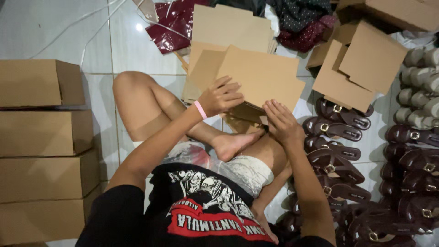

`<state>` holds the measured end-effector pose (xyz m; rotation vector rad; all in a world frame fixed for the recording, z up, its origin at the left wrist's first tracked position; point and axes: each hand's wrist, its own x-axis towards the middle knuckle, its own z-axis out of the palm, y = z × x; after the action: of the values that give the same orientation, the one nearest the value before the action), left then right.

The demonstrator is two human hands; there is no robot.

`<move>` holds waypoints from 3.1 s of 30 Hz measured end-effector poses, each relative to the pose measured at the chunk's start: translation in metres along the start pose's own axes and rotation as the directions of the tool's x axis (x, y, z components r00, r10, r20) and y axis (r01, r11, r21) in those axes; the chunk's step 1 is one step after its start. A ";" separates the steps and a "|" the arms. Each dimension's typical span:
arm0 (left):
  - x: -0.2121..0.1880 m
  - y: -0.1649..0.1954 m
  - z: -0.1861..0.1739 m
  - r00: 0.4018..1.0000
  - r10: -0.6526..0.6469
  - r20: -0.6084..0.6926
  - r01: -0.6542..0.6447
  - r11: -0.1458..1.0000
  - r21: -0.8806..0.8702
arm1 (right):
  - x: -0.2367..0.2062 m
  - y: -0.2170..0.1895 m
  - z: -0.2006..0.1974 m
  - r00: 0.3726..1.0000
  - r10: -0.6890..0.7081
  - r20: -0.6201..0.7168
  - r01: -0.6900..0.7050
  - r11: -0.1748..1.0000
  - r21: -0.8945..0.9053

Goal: The person sits on the floor and repeatedly packs pairs of brown sandals into small cardboard boxes. They place the sandals inside, close the flaps, and stack the boxes to the side.

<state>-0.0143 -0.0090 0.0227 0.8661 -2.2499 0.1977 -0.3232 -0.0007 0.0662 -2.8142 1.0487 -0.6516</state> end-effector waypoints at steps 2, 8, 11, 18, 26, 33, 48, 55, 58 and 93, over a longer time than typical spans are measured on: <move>0.003 0.000 -0.004 1.000 -0.003 -0.025 0.001 0.998 -0.069 | 0.001 0.000 -0.002 1.000 -0.003 0.012 0.003 1.000 -0.009; -0.005 0.004 -0.001 1.000 -0.007 -0.013 0.006 0.996 -0.094 | 0.004 -0.002 -0.008 0.994 -0.052 0.091 0.062 0.993 -0.102; -0.015 0.008 0.012 0.999 0.003 -0.045 -0.005 0.999 -0.046 | 0.004 -0.007 -0.012 0.988 -0.046 0.149 0.070 0.985 -0.159; -0.029 0.003 0.038 0.992 -0.034 -0.118 0.026 0.997 -0.072 | 0.005 -0.010 -0.002 0.990 -0.035 0.140 0.062 0.978 -0.200; -0.051 0.070 0.043 0.773 -0.581 -0.255 0.483 0.800 -0.356 | 0.033 0.011 0.006 0.977 0.153 0.149 -0.148 0.988 -0.039; -0.084 0.127 0.034 0.207 -0.951 0.229 0.647 -0.043 -0.762 | 0.138 0.007 0.016 0.834 0.298 0.465 -0.243 0.954 -0.176; -0.201 -0.058 -0.222 -0.333 -0.906 -0.263 0.299 0.163 -0.940 | 0.116 -0.154 0.061 0.968 -0.012 0.250 -0.140 0.799 0.585; -0.287 -0.116 -0.338 -0.512 -0.782 -0.356 0.545 0.025 -0.838 | 0.018 -0.105 0.138 0.812 0.191 0.551 -0.579 0.380 0.721; -0.291 -0.108 -0.322 -0.364 -0.620 -0.695 0.887 -0.002 -0.462 | -0.001 -0.103 0.143 0.801 0.225 0.555 -0.592 0.437 0.676; -0.426 0.208 -0.298 -0.910 -0.188 -0.370 0.408 -0.573 -0.711 | 0.003 -0.110 0.139 0.818 0.019 0.575 -0.395 0.745 0.538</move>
<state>0.2448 0.4851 -0.0197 2.0518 0.7584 -0.1043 -0.1975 0.0702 -0.0358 -2.0286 0.8104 -0.1122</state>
